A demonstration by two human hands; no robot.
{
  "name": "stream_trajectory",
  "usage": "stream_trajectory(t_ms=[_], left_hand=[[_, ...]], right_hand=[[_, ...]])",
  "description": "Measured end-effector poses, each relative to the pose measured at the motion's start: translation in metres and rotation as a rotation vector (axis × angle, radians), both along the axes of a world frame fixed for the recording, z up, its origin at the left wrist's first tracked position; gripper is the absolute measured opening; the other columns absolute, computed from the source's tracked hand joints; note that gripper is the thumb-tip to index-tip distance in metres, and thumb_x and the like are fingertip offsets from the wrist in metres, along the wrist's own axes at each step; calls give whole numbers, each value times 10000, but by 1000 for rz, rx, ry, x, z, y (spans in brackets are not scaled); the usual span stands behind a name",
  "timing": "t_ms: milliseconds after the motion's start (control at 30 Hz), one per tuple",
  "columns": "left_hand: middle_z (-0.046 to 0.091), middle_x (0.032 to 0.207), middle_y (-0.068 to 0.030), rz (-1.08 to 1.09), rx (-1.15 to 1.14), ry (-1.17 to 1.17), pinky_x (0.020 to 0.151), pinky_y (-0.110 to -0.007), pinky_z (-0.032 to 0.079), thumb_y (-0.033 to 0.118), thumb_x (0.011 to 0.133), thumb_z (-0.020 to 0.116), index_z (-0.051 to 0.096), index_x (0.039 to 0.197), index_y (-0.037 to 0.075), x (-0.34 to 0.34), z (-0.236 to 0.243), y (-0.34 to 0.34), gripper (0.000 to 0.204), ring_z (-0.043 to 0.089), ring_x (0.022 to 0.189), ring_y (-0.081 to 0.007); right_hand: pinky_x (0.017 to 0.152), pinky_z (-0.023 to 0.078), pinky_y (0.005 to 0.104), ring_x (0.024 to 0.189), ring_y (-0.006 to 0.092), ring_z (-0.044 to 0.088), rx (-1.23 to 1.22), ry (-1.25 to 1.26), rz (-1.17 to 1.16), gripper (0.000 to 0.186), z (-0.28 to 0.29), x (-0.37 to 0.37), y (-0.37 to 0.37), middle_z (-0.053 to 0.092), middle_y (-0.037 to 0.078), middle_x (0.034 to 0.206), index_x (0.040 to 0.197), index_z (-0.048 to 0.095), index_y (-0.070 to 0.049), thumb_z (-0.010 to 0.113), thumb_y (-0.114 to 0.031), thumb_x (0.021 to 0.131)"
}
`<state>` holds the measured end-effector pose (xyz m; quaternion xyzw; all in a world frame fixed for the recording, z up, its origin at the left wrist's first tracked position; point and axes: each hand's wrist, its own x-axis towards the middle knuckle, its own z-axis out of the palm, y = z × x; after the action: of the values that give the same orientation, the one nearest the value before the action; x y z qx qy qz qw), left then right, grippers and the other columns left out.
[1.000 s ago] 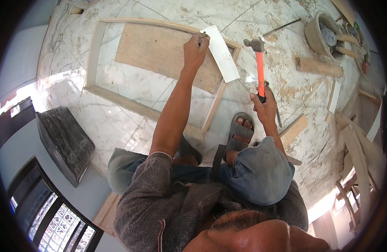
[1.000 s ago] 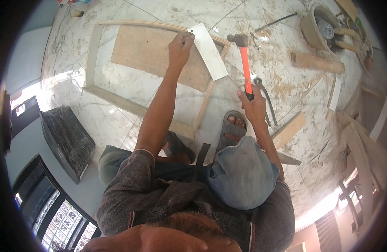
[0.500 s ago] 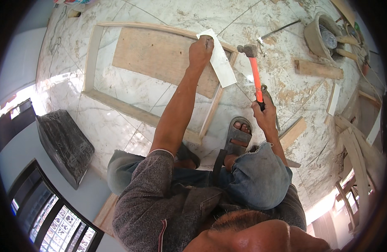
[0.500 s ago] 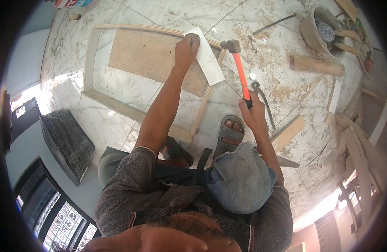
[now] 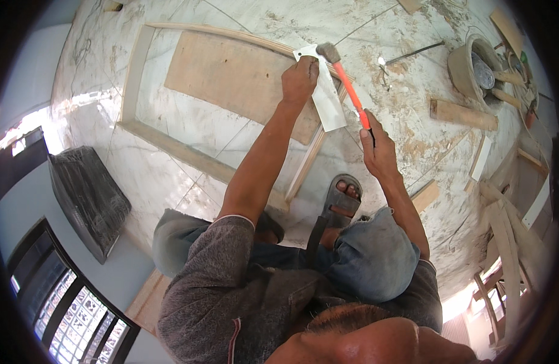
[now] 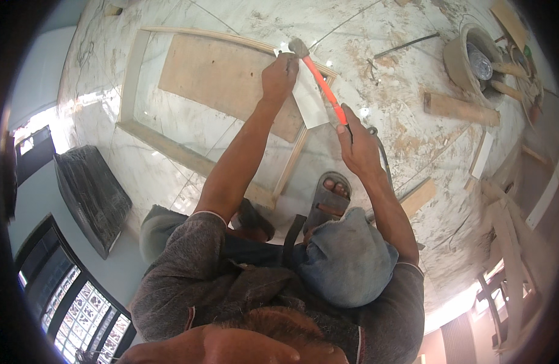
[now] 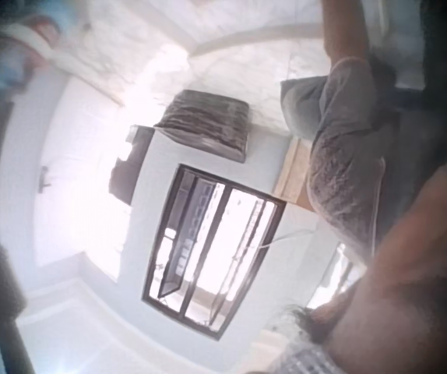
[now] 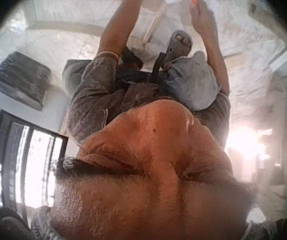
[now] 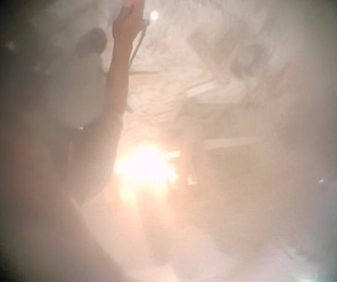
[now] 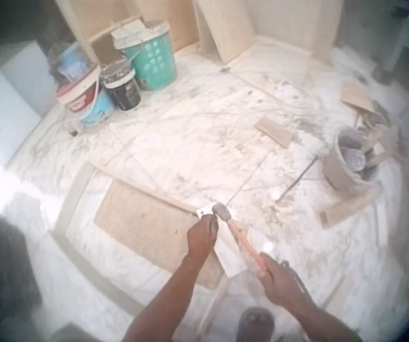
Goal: The person positions a white rectangular piece onto a wooden frame on the floor, secures it using a hammer and nails, and then uses a power drill to make holes in the piece.
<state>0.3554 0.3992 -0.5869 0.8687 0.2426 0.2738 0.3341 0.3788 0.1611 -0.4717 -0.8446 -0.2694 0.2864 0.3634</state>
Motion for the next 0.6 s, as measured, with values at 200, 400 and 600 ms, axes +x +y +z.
stream_trajectory(t_ms=[200,400,600], left_hand=[[648,755,-140,37,-14,-10,569,-428,494,155,845,637,586,884,68,-2,-5,-1,108,626,651,-335],[634,701,-152,23,-30,26,577,-416,489,201,865,614,611,901,44,-3,-8,2,162,628,643,-336],[639,714,-144,16,-32,12,551,-417,489,171,849,632,590,873,65,-1,-5,0,117,627,629,-326]], right_hand=[[901,465,427,1087,416,574,-28,19,47,466,-2,6,5,573,250,1215,1379,412,-46,435,-281,977],[877,473,428,1043,413,594,0,-83,65,469,1,1,6,596,257,1159,1387,407,-55,448,-268,972],[810,476,444,940,395,625,-141,3,69,461,-18,10,1,618,258,1083,1379,421,-53,441,-281,979]])
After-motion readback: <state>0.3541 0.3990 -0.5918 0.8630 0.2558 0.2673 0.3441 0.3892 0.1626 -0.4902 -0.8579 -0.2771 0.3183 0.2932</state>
